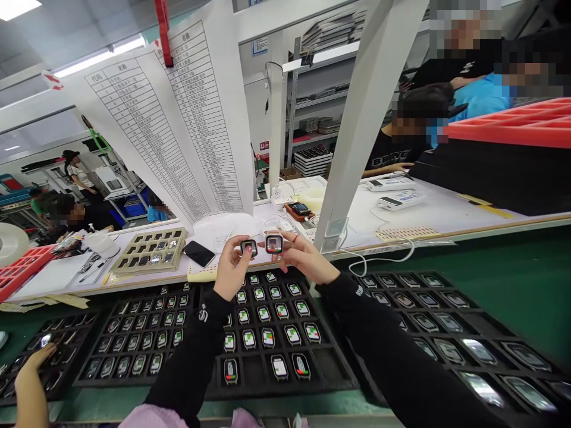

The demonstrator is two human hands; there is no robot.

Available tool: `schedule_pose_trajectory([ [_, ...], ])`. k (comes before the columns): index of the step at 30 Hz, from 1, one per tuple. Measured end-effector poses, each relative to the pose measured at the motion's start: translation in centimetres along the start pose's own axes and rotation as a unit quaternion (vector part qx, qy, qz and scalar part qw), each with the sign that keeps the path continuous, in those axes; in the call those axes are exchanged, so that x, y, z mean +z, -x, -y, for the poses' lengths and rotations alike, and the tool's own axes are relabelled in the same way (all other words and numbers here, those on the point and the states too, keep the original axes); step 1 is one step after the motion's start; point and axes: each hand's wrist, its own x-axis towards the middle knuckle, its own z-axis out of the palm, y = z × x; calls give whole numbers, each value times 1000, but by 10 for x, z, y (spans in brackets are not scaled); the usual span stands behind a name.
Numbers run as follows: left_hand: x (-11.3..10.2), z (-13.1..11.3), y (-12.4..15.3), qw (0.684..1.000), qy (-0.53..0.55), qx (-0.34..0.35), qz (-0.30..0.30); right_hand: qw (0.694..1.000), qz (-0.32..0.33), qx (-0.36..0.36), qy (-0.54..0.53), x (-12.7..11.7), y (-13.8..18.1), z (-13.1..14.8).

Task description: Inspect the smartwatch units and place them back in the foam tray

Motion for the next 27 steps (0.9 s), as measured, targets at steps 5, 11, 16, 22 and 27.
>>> schedule_pose_trajectory([
  [5,1,2,4,1000,-12,6,17,1000,-1,3,-4,-2,2,-4],
  [11,4,1,9,999,-3,-16,28,1000,-15,8,-19,-3,6,-3],
  [16,7,4,9,999,11,-20,26,999,-14,16,-26,-4,8,-3],
  [22,8,11,9,999,-25,-24,-15,1000,-5,8,-12,-7,7,-3],
  [27,5,30,37,996,-19,-85,6,1000,-11,-2,2,-10,7,4],
])
